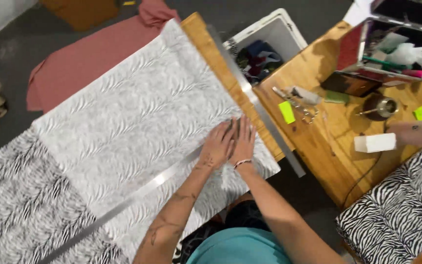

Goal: The person measures a large piece of zebra-print fabric laid out on a wooden table using a long metal ruler. They repeatedly reposition the ruler across the fabric to check dimensions and smooth out the material with their hands.

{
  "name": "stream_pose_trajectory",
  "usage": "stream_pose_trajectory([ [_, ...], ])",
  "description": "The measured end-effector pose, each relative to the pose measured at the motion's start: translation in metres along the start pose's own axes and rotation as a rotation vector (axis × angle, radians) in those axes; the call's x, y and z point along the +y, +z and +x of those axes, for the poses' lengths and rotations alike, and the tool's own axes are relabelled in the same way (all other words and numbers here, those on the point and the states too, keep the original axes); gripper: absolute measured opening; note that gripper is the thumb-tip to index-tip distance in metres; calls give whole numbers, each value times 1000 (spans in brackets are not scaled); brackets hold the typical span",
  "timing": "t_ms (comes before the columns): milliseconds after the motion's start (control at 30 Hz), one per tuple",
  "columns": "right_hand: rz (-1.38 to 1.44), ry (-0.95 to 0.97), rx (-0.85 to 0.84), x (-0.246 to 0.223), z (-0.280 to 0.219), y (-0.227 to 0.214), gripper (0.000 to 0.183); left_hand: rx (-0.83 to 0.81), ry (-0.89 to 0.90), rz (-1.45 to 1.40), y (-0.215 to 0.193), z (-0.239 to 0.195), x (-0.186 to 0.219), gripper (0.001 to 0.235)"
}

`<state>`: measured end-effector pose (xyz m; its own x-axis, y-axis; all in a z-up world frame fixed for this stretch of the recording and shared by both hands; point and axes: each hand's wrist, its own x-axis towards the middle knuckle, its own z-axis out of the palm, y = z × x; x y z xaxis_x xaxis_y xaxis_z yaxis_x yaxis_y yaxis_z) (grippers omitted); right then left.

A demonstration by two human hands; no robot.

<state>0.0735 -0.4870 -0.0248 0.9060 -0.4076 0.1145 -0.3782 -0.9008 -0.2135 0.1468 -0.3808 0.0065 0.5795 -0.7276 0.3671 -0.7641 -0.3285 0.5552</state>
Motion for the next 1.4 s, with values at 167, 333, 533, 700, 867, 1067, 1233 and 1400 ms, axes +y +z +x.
stream_pose_trajectory([
  [167, 26, 11, 20, -2, 2, -10, 83, -52, 214, 13, 25, 45, -58, 59],
  [333, 24, -20, 162, -3, 10, -15, 90, -84, 512, 118, 10, 106, -135, 69],
  [533, 57, 19, 130, -4, 10, -17, 90, -204, 203, 347, -23, 184, -203, 74],
  [700, 48, 53, -34, -8, 15, -34, 90, -514, -192, 378, -54, 245, -188, 109],
  [867, 23, 72, -147, -7, 15, -34, 91, -500, -387, 376, -67, 271, -193, 131],
  [1067, -44, 58, -141, -6, 11, -24, 93, -296, -516, 450, -65, 262, -161, 125],
  [1233, 9, 18, 83, -6, 16, -25, 86, -202, -221, 170, -48, 156, -13, 63],
  [1400, 59, 41, 27, -4, 7, -14, 73, -177, -107, -104, -2, 48, -5, 42],
])
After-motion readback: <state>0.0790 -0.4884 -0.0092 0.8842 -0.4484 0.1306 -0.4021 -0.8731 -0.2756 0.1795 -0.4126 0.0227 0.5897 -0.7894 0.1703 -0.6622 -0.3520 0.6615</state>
